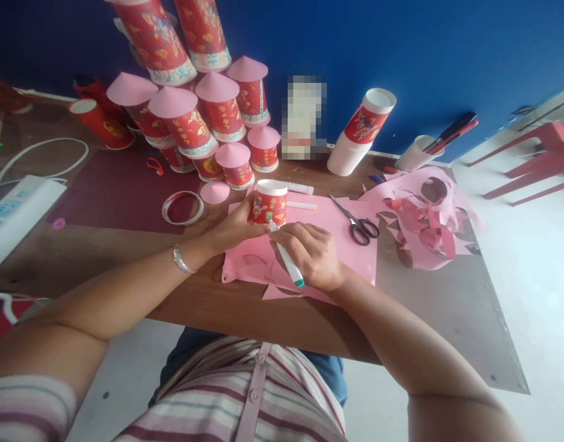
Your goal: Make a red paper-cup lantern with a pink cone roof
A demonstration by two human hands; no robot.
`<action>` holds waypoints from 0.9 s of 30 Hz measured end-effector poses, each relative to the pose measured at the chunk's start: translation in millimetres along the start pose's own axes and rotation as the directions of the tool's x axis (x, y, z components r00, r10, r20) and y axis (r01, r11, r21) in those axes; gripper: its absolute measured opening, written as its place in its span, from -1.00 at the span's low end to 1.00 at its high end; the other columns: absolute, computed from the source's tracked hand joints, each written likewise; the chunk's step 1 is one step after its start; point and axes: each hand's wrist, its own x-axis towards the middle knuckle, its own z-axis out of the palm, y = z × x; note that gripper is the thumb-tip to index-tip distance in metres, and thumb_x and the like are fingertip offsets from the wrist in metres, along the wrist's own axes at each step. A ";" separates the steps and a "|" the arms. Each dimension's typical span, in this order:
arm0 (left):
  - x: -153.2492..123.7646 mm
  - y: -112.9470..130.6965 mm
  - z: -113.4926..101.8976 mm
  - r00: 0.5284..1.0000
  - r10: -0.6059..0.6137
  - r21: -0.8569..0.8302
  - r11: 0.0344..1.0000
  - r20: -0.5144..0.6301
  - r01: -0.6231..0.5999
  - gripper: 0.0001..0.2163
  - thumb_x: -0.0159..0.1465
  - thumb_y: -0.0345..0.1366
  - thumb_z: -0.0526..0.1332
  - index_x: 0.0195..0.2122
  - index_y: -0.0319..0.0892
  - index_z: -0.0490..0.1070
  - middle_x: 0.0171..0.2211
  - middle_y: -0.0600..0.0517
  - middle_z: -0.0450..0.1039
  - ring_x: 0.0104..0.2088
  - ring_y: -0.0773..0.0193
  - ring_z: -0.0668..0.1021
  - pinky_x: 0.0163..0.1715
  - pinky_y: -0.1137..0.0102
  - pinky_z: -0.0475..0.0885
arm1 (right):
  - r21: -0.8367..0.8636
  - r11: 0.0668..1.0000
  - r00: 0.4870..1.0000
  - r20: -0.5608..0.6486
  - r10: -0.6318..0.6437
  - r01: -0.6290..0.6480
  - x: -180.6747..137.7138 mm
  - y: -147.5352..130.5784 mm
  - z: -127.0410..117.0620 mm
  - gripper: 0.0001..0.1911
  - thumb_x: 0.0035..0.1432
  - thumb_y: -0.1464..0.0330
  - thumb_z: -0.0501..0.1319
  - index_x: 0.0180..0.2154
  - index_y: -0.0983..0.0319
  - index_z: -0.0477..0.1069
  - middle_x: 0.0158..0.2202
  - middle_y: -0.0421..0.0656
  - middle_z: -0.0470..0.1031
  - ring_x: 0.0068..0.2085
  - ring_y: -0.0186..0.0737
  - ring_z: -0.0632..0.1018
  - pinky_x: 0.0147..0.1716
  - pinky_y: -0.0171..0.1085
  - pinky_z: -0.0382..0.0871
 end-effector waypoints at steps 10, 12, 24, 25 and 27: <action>0.5 1.9 1.3 1.000 -0.003 -0.004 1.000 -0.008 0.003 -0.33 0.09 -0.14 0.56 0.14 -0.12 0.27 -0.01 -0.08 0.50 0.04 0.00 0.58 0.05 0.11 0.56 | -0.021 1.000 1.000 0.004 -0.013 0.014 2.4 0.1 -1.2 -0.74 0.39 0.53 0.25 0.07 0.21 0.44 -0.26 -0.15 0.62 -0.36 -0.26 0.62 -0.38 -0.28 0.52; 0.7 1.1 0.9 1.000 -0.001 0.003 1.000 -0.012 0.001 -0.32 0.09 -0.14 0.56 0.14 -0.12 0.27 -0.01 -0.08 0.50 0.03 0.00 0.58 0.05 0.11 0.56 | -0.018 1.000 1.000 -0.002 -0.018 0.018 2.1 0.3 -0.8 -0.73 0.38 0.53 0.26 0.07 0.22 0.44 -0.25 -0.14 0.63 -0.35 -0.25 0.62 -0.37 -0.28 0.52; 0.6 0.3 0.4 1.000 -0.012 0.020 1.000 -0.007 0.012 -0.35 0.11 -0.13 0.55 0.14 -0.13 0.28 -0.02 -0.07 0.50 0.02 0.01 0.57 0.03 0.12 0.57 | -0.029 0.999 1.000 0.008 -0.025 0.025 2.6 -0.5 -1.6 -0.77 0.40 0.53 0.25 0.05 0.23 0.42 -0.25 -0.12 0.63 -0.35 -0.26 0.62 -0.38 -0.28 0.54; 0.7 -0.1 0.3 1.000 -0.008 0.014 1.000 -0.007 0.009 -0.35 0.11 -0.13 0.55 0.13 -0.13 0.29 -0.02 -0.07 0.49 0.02 0.01 0.57 0.03 0.12 0.57 | -0.031 0.999 1.000 0.008 -0.028 0.028 3.0 -0.4 -1.6 -0.78 0.40 0.53 0.25 0.04 0.24 0.42 -0.25 -0.12 0.63 -0.35 -0.26 0.61 -0.38 -0.28 0.54; 0.8 -0.9 0.1 1.000 -0.002 0.011 1.000 -0.006 0.002 -0.35 0.11 -0.13 0.56 0.13 -0.12 0.29 -0.02 -0.07 0.49 0.03 0.01 0.57 0.03 0.11 0.57 | -0.036 0.999 0.999 0.013 -0.030 0.031 3.5 -0.3 -1.4 -0.78 0.39 0.54 0.25 0.03 0.24 0.43 -0.26 -0.12 0.63 -0.35 -0.26 0.61 -0.38 -0.28 0.53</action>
